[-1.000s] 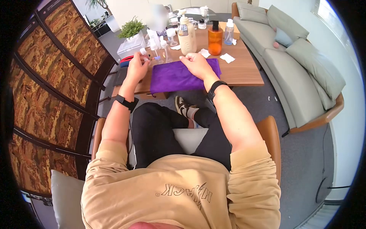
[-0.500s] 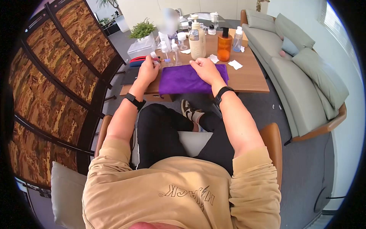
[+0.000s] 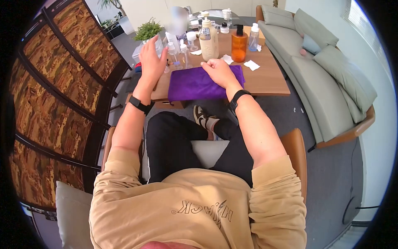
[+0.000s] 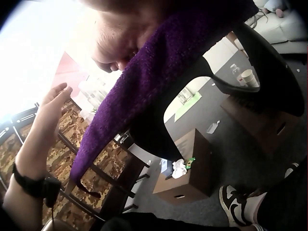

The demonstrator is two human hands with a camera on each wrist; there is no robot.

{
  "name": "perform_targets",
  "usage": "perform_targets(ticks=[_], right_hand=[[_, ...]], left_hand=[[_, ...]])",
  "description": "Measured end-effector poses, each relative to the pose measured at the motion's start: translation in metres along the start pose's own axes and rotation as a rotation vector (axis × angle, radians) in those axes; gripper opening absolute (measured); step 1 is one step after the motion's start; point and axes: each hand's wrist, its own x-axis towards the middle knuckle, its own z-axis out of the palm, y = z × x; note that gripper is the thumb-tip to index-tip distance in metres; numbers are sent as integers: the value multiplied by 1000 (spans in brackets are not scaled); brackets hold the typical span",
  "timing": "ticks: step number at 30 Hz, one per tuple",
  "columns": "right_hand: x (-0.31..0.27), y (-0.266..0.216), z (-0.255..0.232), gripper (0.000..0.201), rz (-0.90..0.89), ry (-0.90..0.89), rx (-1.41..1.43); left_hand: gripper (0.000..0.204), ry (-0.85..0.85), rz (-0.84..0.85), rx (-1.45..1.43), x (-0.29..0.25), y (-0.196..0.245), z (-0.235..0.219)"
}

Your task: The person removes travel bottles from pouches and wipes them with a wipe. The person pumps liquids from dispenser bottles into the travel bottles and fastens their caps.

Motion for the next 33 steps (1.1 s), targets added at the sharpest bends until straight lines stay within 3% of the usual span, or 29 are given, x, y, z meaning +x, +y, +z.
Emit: perform_targets(ticks=[5,7,8,11,13,14,19,22,24,27,30,33], right_hand=[[1,1,0,41,-19,14,-12],[0,2,0,41,-15,17,-8],[0,1,0,41,-15,13,-3],[-1,-1,-1,40,-8,2,21],[0,0,-1,40,-13,3,32],[0,1,-1,40,-19,2,44],[-2,-10,-4,43,-19,22,8],[-7,-18,-8,46,19,-33,73],[-7,-16,-10,49,47,-69,129],[-2,-14,-14,58,77,-124,294],[-4,-11,-16,63,57,-200,386],[-5,-9,-17,52,19,-239,374]], left_hand=[[48,-136,70,22,11,4,15],[42,-333,-43,43,13,7,16],[42,-335,-40,39,14,8,15],[39,-281,-36,34,12,13,6],[35,-107,-46,-38,10,16,-3],[35,-114,-41,-43,11,22,-14],[36,146,-113,-454,5,72,-64],[35,133,-191,-610,-12,80,-63],[35,121,-157,-646,-19,80,-52],[38,-153,-196,-702,-26,94,-46],[38,-244,-140,-679,-31,98,-28],[37,-271,-156,-696,-31,112,-20]])
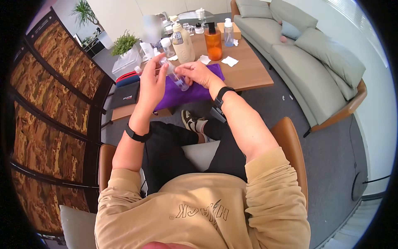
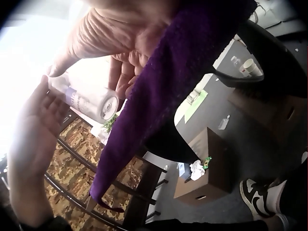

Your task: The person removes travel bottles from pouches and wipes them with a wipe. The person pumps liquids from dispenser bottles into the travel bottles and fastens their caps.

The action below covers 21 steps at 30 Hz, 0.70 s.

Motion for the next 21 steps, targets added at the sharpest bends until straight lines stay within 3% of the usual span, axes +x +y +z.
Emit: perform_targets(ticks=[4,7,21], right_hand=[[-2,-3,-4,46,27,-23,-68],[-2,0,-2,34,-59,-25,-187],[-3,-4,-2,31,14,-27,-87]], left_hand=[[34,-20,-36,-64,5,-7,17],[32,-34,-47,-56,7,-9,23],[32,64,-143,-15,15,-26,37]])
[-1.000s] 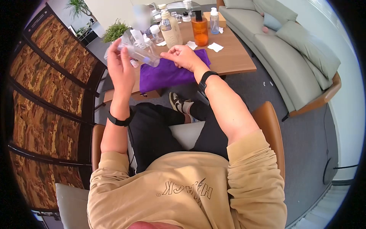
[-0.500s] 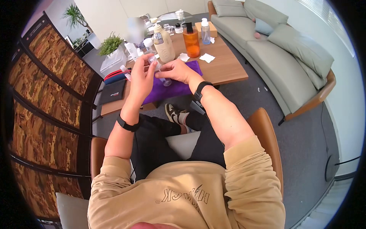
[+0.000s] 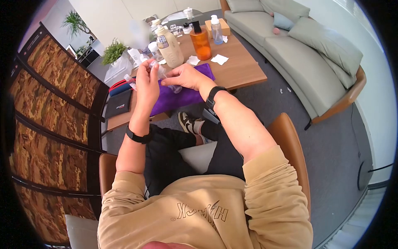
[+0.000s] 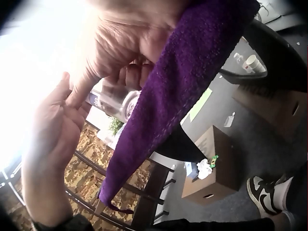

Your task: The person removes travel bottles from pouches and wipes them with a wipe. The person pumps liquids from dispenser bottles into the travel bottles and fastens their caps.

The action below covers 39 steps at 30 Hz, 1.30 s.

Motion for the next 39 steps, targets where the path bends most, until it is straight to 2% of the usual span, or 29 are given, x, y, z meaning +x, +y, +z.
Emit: perform_targets(ticks=[10,12,14,16,17,19,23,25,29,31,35,38,39], right_hand=[[-3,-5,-1,28,4,22,-44],[-1,1,-3,35,-10,28,-42],[0,4,-2,42,-24,27,-42],[1,5,-2,44,-24,19,1],[2,6,-3,44,-24,19,4],[2,8,-3,45,-68,19,-30],[-1,1,-3,45,-29,2,-57],[0,4,-3,46,-40,-6,-102],[0,2,-4,45,-16,16,-35],[-2,-2,-3,45,-20,28,-53],[-1,1,-1,44,-27,31,3],[0,2,-4,44,-41,25,4],[-1,1,-4,44,-40,29,3]], left_hand=[[39,-5,-12,22,8,-11,0],[42,-100,83,143,9,-2,-9],[43,-141,32,76,3,2,-14],[41,-242,-96,-278,1,2,-19],[41,-243,-96,-276,0,0,-18],[40,-217,-80,-459,-3,-2,-14],[41,-163,-80,-281,-5,7,-19],[44,-178,-129,37,-3,28,-24],[47,-224,-75,-135,2,9,-19],[48,-228,-37,-470,0,5,-17],[52,-230,-58,-411,2,-1,-21],[52,-154,-89,-330,5,4,-18],[52,-123,-105,-200,6,12,-18]])
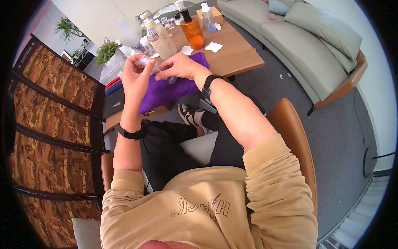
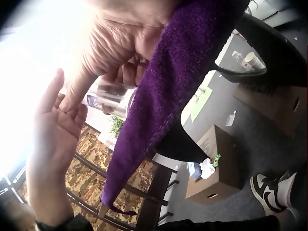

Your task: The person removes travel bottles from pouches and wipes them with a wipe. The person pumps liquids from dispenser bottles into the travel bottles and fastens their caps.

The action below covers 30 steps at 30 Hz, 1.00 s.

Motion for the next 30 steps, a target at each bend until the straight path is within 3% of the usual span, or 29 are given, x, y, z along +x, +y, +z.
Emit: perform_targets(ticks=[5,8,10,14,16,22,29,30], right_hand=[[-3,-4,2,33,-12,3,24],[-3,-3,3,34,-13,23,38],[-2,-3,2,36,-4,18,0],[0,-4,2,38,-3,0,-16],[2,2,2,39,-5,-2,39],[-1,-5,3,40,22,-10,-59],[4,4,3,37,-30,-19,93],[4,3,3,38,-2,25,76]], left_hand=[[49,62,45,294,7,-4,5],[46,26,64,200,4,-2,6],[43,-73,17,-139,2,-9,3],[39,-37,42,-340,-6,-3,8],[38,11,33,-146,-4,-6,3],[34,177,75,-33,9,0,-6],[33,442,134,-236,-9,-5,-27],[33,463,34,-275,-19,-7,-32]])
